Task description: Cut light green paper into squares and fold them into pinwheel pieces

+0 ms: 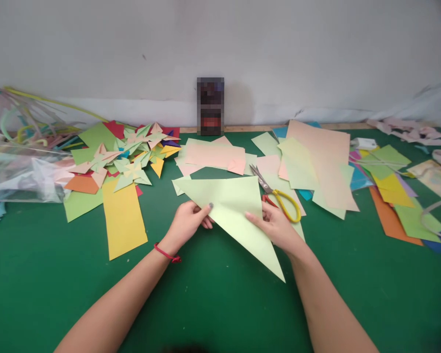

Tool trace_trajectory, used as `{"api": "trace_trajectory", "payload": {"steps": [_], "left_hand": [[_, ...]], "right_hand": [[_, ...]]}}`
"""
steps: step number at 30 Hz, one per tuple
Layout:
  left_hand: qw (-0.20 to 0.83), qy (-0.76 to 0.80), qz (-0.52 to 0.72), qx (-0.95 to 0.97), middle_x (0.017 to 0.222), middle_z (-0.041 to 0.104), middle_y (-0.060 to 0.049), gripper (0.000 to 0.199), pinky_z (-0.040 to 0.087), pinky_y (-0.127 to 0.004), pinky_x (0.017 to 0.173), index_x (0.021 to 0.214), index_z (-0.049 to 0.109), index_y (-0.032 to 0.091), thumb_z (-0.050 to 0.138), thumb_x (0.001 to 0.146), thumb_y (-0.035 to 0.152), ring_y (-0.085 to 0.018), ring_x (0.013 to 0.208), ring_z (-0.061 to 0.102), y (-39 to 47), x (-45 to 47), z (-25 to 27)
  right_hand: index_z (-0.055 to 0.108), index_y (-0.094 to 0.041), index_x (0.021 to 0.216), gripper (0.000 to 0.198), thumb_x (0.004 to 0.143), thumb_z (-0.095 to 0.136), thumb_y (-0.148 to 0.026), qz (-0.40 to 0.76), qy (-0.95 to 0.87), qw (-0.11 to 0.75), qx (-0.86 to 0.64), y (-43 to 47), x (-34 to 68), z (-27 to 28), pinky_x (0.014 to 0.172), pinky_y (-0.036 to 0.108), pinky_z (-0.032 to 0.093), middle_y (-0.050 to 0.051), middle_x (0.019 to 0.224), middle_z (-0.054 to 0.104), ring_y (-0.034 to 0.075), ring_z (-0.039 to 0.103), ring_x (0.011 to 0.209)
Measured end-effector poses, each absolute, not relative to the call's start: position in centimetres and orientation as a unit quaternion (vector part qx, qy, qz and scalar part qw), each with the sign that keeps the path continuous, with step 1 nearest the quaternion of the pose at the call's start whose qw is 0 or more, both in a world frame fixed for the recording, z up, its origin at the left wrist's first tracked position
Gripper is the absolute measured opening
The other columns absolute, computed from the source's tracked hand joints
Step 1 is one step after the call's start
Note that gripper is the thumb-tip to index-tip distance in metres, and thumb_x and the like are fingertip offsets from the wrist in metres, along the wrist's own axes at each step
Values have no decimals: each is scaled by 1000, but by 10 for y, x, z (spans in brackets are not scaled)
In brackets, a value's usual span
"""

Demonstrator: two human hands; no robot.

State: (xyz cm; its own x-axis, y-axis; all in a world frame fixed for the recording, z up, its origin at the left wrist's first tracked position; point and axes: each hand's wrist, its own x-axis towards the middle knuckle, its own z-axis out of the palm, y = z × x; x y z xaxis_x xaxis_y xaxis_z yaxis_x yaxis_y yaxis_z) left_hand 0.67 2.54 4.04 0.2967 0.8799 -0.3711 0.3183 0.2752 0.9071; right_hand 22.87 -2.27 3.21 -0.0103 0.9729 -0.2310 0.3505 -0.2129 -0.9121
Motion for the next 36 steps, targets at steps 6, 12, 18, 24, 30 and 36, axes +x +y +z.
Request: {"api": "trace_trajectory", "payload": {"steps": [6, 12, 18, 24, 30, 36], "left_hand": [[562, 576, 378, 457, 61, 62, -1, 22, 50, -22, 54, 68, 51, 15, 56, 79, 33, -10, 50, 59, 34, -16, 36], [585, 560, 421, 408, 73, 60, 0, 22, 52, -22, 61, 77, 54, 16, 57, 79, 37, -12, 67, 64, 24, -23, 29], [629, 555, 295, 458, 62, 65, -4, 30, 53, -27, 62, 73, 59, 14, 59, 77, 44, -16, 58, 64, 3, -5, 22], [641, 528, 210, 516, 55, 66, -6, 35, 52, -27, 61, 60, 63, 13, 55, 80, 42, -17, 54, 62, -9, 0, 26], [667, 492, 178, 530, 61, 68, -5, 29, 51, -27, 60, 78, 66, 13, 58, 78, 41, -16, 55, 62, -13, -1, 26], [686, 466, 169, 533, 78, 69, -8, 26, 51, -24, 57, 85, 65, 11, 58, 78, 35, -13, 58, 61, -16, 6, 28]], "right_hand": [[62, -20, 96, 34, 76, 58, -48, 445, -563, 301, -628, -22, 233, 36, 47, 26, 43, 1, 69, 59, 14, 54, 57], [60, -19, 89, 29, 78, 58, -45, 432, -580, 289, -628, -21, 229, 35, 43, 24, 40, 0, 65, 54, 12, 49, 53], [58, -20, 108, 36, 80, 56, -42, 541, -521, 342, -565, -26, 209, 31, 64, 30, 53, 4, 88, 66, 19, 63, 80], [60, -19, 105, 36, 78, 58, -43, 569, -481, 364, -560, -28, 200, 31, 65, 33, 56, 7, 100, 68, 22, 66, 83], [63, -17, 93, 33, 77, 59, -45, 491, -471, 401, -614, -27, 207, 25, 66, 34, 56, 9, 94, 69, 24, 66, 83], [65, -17, 88, 32, 76, 61, -46, 430, -442, 455, -642, -28, 202, 21, 64, 32, 54, 9, 92, 69, 23, 66, 79]]}}
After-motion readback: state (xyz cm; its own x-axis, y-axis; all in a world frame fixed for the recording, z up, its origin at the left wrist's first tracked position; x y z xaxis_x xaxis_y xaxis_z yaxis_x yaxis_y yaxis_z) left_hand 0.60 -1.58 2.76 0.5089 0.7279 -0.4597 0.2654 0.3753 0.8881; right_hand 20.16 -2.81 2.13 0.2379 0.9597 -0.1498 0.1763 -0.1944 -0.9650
